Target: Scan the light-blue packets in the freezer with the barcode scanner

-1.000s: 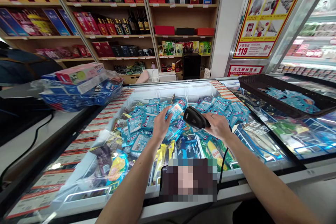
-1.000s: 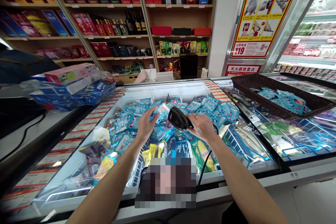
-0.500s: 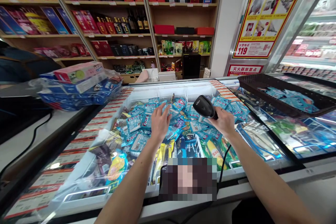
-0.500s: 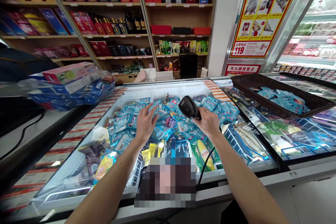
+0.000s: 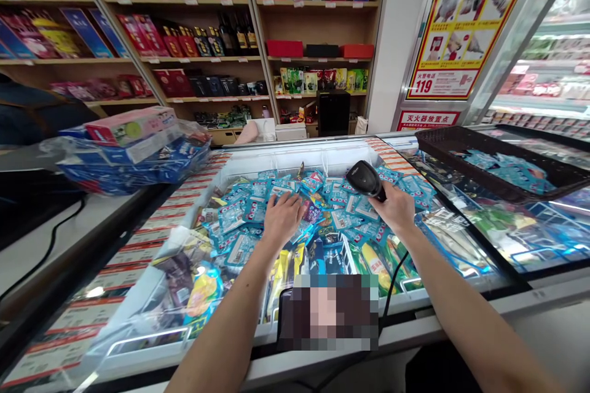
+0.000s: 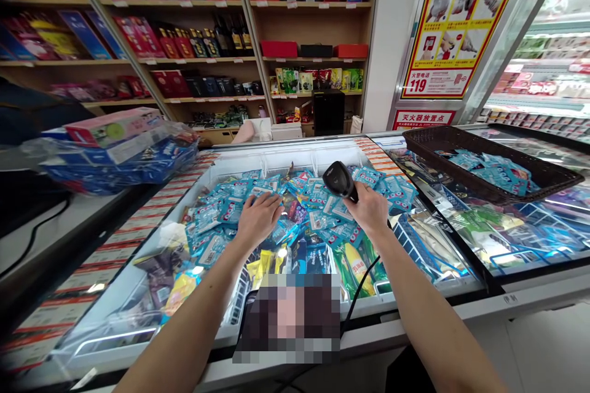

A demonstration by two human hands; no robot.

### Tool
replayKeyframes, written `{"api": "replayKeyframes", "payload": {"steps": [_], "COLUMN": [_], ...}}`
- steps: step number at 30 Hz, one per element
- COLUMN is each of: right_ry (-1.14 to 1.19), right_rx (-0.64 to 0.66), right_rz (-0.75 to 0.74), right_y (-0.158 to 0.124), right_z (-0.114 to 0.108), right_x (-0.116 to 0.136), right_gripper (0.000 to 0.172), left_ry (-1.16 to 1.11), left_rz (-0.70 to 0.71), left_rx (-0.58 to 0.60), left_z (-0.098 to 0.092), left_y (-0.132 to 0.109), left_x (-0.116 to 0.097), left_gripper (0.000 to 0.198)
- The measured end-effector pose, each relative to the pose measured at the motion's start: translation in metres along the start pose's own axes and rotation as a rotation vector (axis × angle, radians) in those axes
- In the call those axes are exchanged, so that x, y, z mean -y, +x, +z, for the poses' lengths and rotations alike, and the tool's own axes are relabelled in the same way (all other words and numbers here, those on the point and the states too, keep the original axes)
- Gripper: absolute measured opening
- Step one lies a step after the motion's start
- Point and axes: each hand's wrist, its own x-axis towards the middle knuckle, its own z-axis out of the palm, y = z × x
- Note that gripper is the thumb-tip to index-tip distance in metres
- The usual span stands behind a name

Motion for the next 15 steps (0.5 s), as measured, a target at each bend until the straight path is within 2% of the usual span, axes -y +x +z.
{"api": "replayKeyframes", "payload": {"steps": [7, 15], "right_ry": [-0.007, 0.0], "right_rx": [0.008, 0.014], "right_rz": [0.1, 0.088], "right_y": [0.0049, 0.0039], "right_z": [-0.0037, -0.007], "right_x": [-0.0056, -0.0015], "right_gripper": [0.038, 0.035], "left_ry": [-0.029, -0.051], "left_rz": [-0.034, 0.122], "left_rx": [-0.052, -0.018], "left_z": [0.0041, 0.0006], "left_y": [-0.0001, 0.0028], "left_x": [0.0044, -0.0018], "left_gripper": [0.036, 0.036]}}
